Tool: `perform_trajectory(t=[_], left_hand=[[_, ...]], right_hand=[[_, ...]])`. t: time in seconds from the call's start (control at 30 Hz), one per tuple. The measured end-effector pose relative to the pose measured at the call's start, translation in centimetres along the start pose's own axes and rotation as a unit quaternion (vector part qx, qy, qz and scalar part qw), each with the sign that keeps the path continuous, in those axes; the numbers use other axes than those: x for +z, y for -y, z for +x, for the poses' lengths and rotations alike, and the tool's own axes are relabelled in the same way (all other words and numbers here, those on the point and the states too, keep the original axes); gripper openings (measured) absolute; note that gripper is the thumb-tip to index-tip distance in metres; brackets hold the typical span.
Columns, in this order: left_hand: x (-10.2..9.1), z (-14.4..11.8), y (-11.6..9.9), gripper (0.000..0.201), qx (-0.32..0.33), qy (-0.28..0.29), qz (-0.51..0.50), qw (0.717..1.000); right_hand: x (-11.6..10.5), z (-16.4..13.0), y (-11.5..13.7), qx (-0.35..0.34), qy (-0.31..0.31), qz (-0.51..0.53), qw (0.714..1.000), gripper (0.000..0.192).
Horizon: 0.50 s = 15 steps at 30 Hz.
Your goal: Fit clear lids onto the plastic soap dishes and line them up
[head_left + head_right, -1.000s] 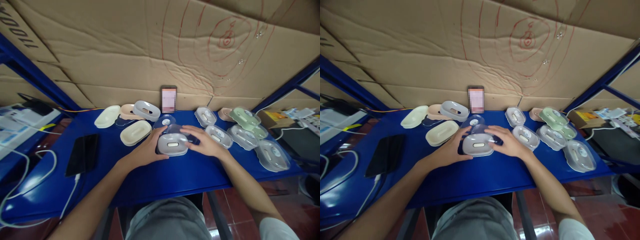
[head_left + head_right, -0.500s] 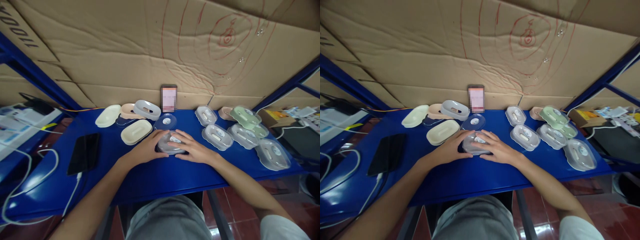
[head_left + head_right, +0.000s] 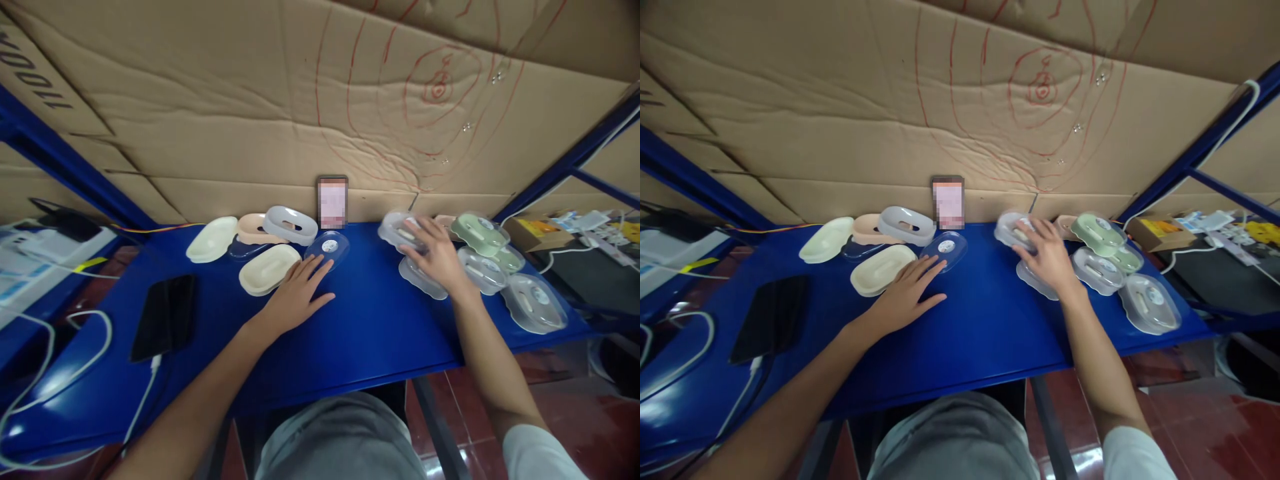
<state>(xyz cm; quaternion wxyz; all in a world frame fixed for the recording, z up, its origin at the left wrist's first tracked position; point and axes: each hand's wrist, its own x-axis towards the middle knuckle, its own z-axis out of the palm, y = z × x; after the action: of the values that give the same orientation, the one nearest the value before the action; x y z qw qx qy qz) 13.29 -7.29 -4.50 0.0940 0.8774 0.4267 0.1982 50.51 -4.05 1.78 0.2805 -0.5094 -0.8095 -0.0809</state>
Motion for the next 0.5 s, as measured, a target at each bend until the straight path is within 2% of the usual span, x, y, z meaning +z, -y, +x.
perform_trajectory(t=[0.1, 0.2, 0.37, 0.5], left_hand=[[0.0, -0.1, 0.2, 0.059, 0.003, -0.001, 0.020, 1.000], [-0.2, 0.0, -0.1, 0.054, 0.011, -0.007, 0.026, 1.000], [-0.5, 0.0, -0.4, 0.049, 0.013, -0.010, 0.033, 0.999], [-1.0, 0.1, -0.4, 0.036, 0.021, -0.009, 0.010, 1.000]], right_hand=[[0.2, -0.2, -3.9, 0.088, -0.031, -0.053, 0.994, 0.061], [0.8, -0.4, -6.4, 0.184, -0.051, -0.052, 0.980, 0.064], [1.8, -0.4, -8.0, 0.291, -0.007, -0.039, 0.956, 0.070], [2.2, -0.2, -8.3, 0.304, 0.030, -0.053, 0.951, 0.072]])
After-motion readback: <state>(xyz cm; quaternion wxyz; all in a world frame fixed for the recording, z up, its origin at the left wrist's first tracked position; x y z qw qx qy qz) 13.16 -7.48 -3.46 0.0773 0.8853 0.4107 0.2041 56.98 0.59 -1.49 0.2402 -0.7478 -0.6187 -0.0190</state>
